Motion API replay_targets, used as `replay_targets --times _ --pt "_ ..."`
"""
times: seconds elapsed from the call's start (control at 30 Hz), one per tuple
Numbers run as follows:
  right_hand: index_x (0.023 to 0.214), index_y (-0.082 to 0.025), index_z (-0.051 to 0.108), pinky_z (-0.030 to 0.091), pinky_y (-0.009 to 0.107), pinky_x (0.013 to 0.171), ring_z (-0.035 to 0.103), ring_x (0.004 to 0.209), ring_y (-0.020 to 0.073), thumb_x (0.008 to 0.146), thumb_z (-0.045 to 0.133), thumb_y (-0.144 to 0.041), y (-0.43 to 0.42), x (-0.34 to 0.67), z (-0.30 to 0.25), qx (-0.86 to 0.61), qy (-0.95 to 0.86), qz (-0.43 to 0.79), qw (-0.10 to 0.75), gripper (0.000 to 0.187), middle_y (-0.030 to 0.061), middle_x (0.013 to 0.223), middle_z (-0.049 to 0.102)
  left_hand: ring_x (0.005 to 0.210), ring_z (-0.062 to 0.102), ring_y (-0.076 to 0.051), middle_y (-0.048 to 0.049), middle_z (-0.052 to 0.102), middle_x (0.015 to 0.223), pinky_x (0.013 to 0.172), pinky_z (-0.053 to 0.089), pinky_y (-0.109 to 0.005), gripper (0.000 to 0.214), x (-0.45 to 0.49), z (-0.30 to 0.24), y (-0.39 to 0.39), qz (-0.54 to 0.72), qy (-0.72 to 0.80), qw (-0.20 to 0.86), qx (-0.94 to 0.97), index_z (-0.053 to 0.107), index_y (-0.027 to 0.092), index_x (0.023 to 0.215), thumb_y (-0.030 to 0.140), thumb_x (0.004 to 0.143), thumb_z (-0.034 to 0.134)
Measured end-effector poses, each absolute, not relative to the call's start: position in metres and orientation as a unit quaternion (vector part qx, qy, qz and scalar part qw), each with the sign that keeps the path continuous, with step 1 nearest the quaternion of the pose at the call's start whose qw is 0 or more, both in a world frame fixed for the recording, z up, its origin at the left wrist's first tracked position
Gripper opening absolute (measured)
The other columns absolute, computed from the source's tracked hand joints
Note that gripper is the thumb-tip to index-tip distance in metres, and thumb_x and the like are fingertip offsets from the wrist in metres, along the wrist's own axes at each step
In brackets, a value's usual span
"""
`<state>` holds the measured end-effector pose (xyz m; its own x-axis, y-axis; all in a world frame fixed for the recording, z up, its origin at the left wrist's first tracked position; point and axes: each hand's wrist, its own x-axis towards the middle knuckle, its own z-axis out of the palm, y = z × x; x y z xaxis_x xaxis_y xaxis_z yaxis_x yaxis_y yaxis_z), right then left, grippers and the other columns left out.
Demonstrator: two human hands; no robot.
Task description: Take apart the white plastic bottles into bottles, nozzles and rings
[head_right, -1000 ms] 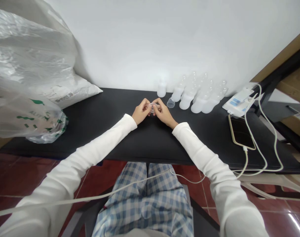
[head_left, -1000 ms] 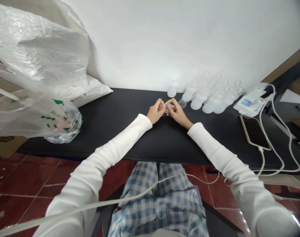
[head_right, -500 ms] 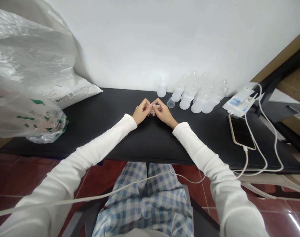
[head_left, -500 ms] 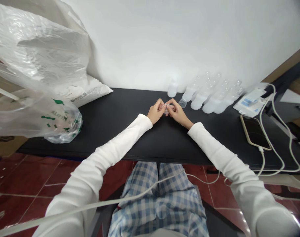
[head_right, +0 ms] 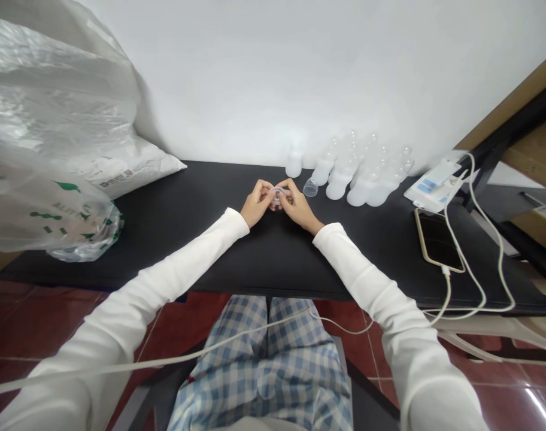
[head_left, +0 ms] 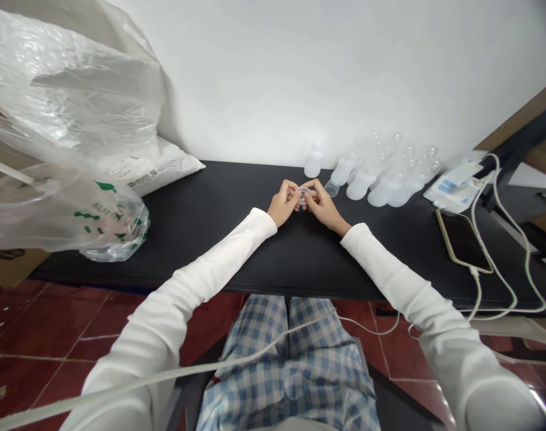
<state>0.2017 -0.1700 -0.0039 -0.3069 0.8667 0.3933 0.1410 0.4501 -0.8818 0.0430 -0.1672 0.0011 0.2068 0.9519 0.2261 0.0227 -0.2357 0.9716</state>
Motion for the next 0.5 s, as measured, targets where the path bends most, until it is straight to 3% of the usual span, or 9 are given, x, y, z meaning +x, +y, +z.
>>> replay_targets --times 0.5 --pt "0.103 -0.024 0.048 0.049 0.025 0.059 0.058 0.059 0.0103 0.094 0.059 -0.06 -0.1671 0.2029 -0.0082 -0.361 -0.712 0.382 0.464 0.038 -0.0064 0.067 0.06 0.053 0.057 -0.008 0.008 0.057 0.063 0.058 0.048 -0.021 0.014 0.0371 0.0048 -0.1687 0.477 0.385 0.403 0.68 0.047 0.022 0.087 0.021 0.092 0.06"
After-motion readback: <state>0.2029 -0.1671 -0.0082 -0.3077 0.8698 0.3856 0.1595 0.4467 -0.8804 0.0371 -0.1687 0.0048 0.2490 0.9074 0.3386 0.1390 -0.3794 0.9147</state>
